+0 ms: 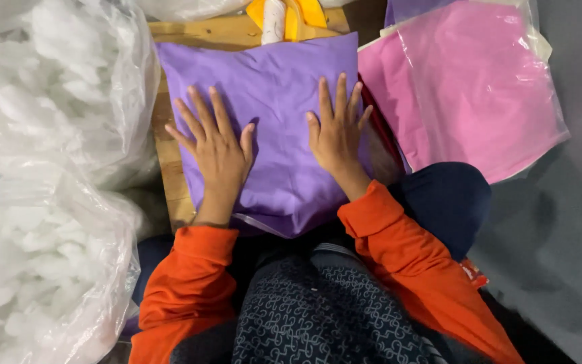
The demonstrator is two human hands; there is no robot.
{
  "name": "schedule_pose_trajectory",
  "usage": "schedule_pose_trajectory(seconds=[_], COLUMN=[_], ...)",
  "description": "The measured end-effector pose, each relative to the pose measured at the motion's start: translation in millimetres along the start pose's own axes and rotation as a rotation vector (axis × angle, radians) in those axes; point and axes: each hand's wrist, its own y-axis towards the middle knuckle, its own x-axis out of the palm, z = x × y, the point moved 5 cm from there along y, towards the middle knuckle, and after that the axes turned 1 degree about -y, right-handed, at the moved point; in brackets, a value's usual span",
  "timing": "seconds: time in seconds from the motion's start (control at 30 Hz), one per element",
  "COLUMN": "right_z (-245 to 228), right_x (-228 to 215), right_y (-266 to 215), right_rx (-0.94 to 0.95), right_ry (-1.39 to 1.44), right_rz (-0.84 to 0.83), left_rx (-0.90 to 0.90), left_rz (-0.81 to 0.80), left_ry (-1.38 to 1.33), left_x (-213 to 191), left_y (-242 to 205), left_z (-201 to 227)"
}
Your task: Stuffing a purple fabric pouch with white polyester fiberfill to create a cushion.
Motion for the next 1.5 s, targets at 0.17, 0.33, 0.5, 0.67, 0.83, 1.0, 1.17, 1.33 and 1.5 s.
schedule_pose_trajectory(seconds=[0.17,0.33,0.5,0.67,0.83,1.0,1.17,1.33,1.5], right_z=[-19.1,4.8,-18.1,-69.4,-75.4,-60.2,-39.7,-51.0,-41.6], right_x=[-1.8,-7.6,-80.9,-69.1,-20.8,1.0,-57.1,-58.6,-0.2], right_y=[-20.4,-24.0,-29.6,-113.6,-149.4,-128.6,-55.6,-75.1,-99.1], right_rx=[-0.147,-0.109,-0.477,-1.072,-1.261,-0.979,-0.644,-0.728,-0.867], right_ry=[0.006,-0.085,-0.112,0.156,-0.093,0.124,0.519,0.346,-0.07], right_rz=[-0.129,-0.385,-0.006,-0.158,-0.023,0.105,-0.201,-0.164,0.009], left_rx=[0.353,0.07,-0.181,0.139,0.293,0.31,0.276,0.297,0.305], left_rz=[-0.031,-0.076,0.084,0.218,0.152,-0.178,-0.629,-0.633,-0.53], left_ry=[-0.094,0.051,0.034,-0.406,-0.657,-1.076,-1.074,-0.973,-0.919], left_x=[31.0,19.2,-19.6,-30.6,-44.3,-57.6,-73.5,-82.7,-97.0], left_y=[-5.8,4.4,16.2,19.6,19.6,18.9,-1.1,-12.3,-16.6], left_z=[20.8,-11.9,-50.6,-18.7,-6.0,1.4,16.0,24.5,28.1])
